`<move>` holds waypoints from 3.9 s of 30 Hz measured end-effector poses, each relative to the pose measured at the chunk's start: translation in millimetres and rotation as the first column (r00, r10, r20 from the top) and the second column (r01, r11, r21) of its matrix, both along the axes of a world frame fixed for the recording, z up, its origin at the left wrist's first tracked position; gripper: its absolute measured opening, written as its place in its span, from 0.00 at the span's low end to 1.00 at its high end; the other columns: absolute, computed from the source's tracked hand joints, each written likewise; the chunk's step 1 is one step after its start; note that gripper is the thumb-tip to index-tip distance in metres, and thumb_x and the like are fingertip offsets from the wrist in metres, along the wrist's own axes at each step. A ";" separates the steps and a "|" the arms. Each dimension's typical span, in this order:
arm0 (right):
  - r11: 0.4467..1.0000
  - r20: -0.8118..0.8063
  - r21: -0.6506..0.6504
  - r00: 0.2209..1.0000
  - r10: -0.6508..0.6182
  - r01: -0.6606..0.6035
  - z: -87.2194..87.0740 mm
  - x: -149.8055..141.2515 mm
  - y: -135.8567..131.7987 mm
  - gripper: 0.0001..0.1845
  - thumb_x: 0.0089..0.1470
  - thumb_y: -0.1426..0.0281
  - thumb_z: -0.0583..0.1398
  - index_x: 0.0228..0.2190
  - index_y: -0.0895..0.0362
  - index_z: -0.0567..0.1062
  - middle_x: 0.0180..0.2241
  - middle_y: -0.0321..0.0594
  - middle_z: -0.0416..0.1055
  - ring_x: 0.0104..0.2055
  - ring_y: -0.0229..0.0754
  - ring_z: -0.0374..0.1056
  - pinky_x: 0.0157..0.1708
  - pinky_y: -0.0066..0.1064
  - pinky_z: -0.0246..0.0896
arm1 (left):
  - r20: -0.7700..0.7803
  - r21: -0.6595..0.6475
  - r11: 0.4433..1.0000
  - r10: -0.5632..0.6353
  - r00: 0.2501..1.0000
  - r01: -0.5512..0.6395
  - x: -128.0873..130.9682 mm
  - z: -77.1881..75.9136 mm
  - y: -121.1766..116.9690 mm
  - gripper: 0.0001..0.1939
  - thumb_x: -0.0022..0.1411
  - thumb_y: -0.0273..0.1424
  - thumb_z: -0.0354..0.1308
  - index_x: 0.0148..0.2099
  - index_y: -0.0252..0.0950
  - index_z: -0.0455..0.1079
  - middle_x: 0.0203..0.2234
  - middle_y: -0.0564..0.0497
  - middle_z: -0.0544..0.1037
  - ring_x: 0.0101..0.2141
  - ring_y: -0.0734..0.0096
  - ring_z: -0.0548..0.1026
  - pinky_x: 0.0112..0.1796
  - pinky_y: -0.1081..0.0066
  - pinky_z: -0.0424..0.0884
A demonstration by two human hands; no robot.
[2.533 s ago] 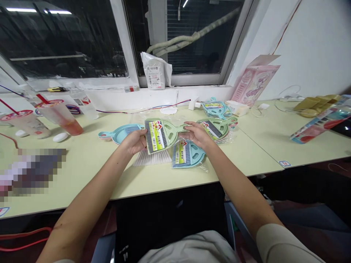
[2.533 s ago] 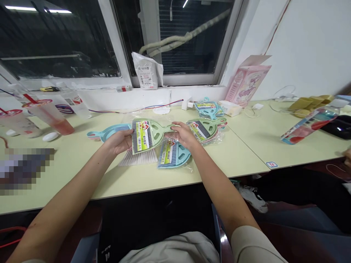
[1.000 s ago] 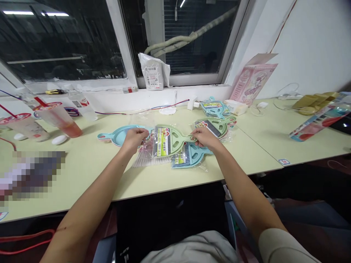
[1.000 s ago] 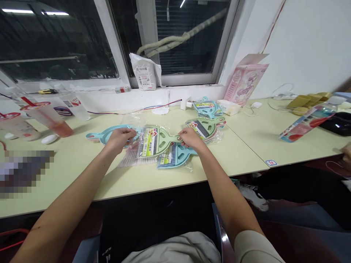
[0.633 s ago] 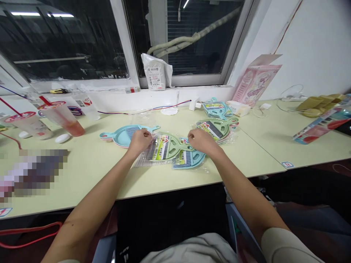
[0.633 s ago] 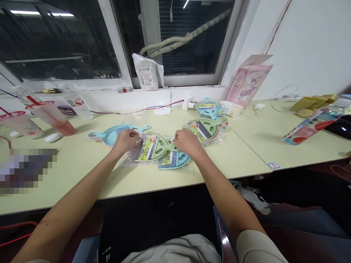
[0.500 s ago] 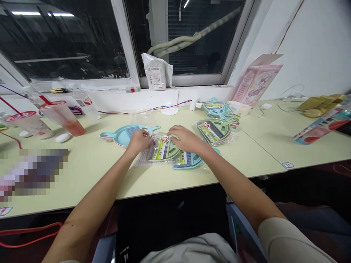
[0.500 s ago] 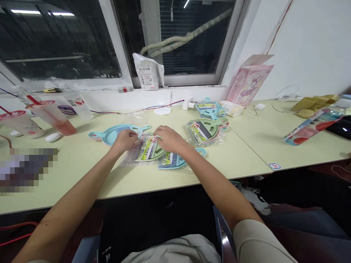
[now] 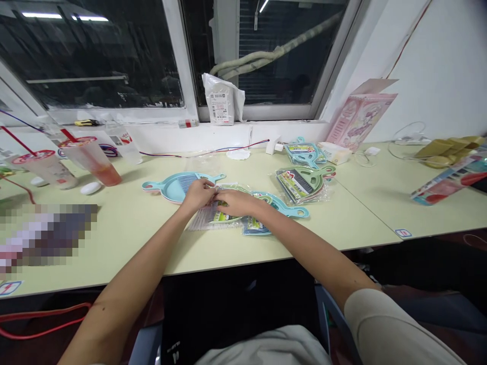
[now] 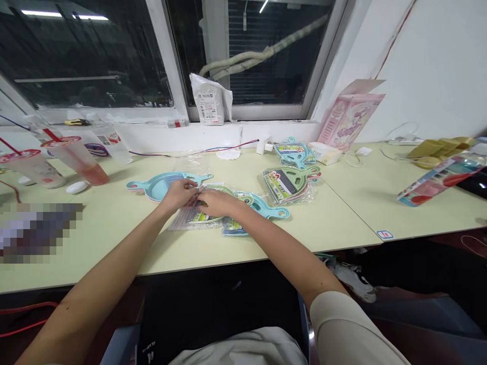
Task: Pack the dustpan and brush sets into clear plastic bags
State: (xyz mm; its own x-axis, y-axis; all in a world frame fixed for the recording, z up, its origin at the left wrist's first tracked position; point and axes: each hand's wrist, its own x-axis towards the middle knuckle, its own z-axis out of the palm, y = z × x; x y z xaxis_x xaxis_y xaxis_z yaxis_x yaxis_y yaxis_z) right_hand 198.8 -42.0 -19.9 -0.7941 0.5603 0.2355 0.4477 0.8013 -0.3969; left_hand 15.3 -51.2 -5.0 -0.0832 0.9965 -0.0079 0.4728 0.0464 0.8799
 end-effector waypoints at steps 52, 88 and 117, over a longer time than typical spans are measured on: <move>0.831 -0.028 -0.381 0.894 -0.448 0.405 14.9 28.3 63.4 0.30 0.55 0.69 0.67 0.58 0.59 0.72 0.43 0.43 0.78 0.39 0.42 0.73 0.42 0.29 0.66 | 0.139 0.211 0.907 -0.396 0.908 0.364 -4.5 -12.1 2.9 0.22 0.54 0.20 0.62 0.52 0.35 0.69 0.55 0.38 0.78 0.57 0.57 0.78 0.59 0.56 0.72; 0.838 -0.152 -0.314 0.847 -0.509 0.447 -11.6 23.4 69.2 0.08 0.52 0.79 0.64 0.35 0.61 0.83 0.33 0.41 0.81 0.35 0.38 0.73 0.37 0.26 0.64 | -0.542 0.016 0.673 -0.616 0.572 0.739 29.1 -25.5 -39.4 0.43 0.74 0.56 0.42 0.80 0.39 0.42 0.77 0.46 0.33 0.75 0.51 0.30 0.71 0.52 0.26; 0.863 -0.043 -0.211 0.877 -0.478 0.459 -7.0 19.3 66.4 0.13 0.54 0.82 0.62 0.36 0.61 0.86 0.38 0.45 0.84 0.40 0.41 0.77 0.41 0.25 0.67 | -0.635 -0.141 0.710 -0.600 0.487 0.690 41.7 -7.9 -51.8 0.46 0.74 0.59 0.29 0.81 0.34 0.35 0.77 0.45 0.30 0.75 0.55 0.27 0.71 0.50 0.29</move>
